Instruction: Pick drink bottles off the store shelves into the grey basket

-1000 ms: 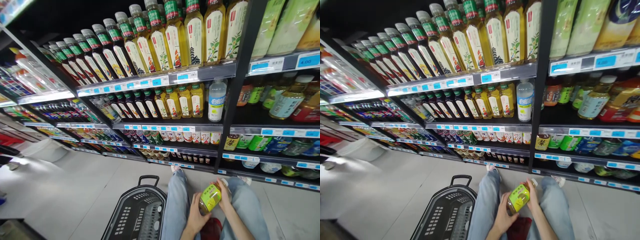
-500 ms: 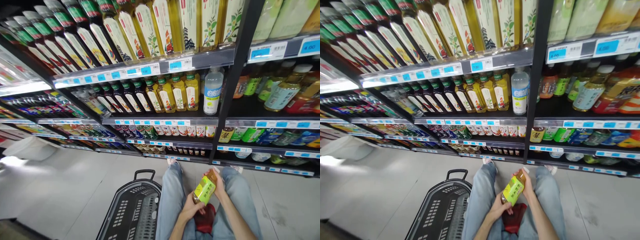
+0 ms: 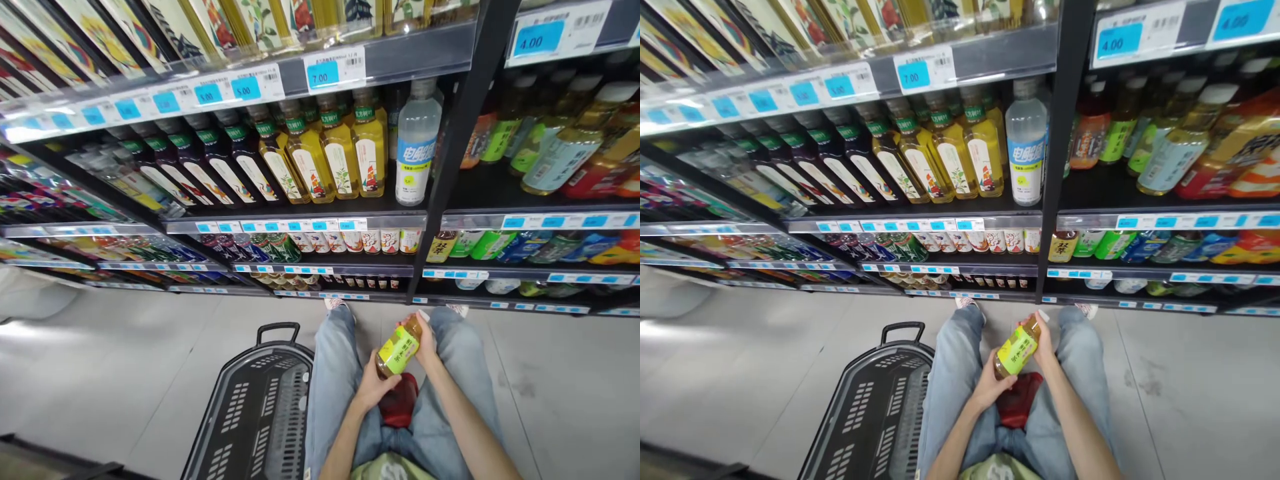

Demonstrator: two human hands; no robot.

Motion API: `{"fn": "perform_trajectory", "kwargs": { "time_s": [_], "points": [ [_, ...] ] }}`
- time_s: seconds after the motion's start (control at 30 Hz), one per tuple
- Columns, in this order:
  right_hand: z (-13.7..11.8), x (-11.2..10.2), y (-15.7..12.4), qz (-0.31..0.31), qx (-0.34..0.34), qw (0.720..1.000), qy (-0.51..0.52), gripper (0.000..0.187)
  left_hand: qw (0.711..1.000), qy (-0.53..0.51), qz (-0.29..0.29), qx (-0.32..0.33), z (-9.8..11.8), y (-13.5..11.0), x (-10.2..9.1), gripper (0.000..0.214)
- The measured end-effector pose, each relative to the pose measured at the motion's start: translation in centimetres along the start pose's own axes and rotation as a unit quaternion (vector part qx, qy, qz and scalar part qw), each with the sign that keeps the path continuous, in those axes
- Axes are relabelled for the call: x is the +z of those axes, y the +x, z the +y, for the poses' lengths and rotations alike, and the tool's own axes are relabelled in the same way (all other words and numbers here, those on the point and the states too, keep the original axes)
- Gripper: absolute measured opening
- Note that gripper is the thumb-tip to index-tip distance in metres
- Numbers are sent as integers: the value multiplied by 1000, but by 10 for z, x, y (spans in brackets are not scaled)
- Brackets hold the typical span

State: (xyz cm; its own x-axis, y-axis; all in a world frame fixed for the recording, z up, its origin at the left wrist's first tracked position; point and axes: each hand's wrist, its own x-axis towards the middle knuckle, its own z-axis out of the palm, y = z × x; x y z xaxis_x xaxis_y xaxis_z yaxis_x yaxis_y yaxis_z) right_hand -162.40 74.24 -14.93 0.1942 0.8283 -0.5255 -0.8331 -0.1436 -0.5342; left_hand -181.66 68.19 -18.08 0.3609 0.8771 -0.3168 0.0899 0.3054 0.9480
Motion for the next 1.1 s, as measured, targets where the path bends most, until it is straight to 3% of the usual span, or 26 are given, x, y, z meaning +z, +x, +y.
{"fn": "perform_trajectory", "kwargs": {
  "time_s": [0.2, 0.43, 0.53, 0.73, 1.1],
  "points": [
    [2, -3, 2, 1, 16, 1000, 12, 49, 996, 79, 27, 31, 5, 1, 4, 100],
    [1, -2, 0, -4, 7, 1000, 10, 46, 994, 100, 31, 33, 8, 0, 1, 87],
    [-2, -1, -2, -21, 10, 1000, 6, 45, 997, 75, 19, 14, 6, -1, 1, 85],
    [-9, 1, -9, -61, 27, 998, 12, 44, 994, -44, -70, -70, -3, -3, 3, 89],
    [-11, 4, -10, -45, 28, 999, 9, 45, 993, -53, -76, -74, -3, -3, 4, 94]
  ]
}}
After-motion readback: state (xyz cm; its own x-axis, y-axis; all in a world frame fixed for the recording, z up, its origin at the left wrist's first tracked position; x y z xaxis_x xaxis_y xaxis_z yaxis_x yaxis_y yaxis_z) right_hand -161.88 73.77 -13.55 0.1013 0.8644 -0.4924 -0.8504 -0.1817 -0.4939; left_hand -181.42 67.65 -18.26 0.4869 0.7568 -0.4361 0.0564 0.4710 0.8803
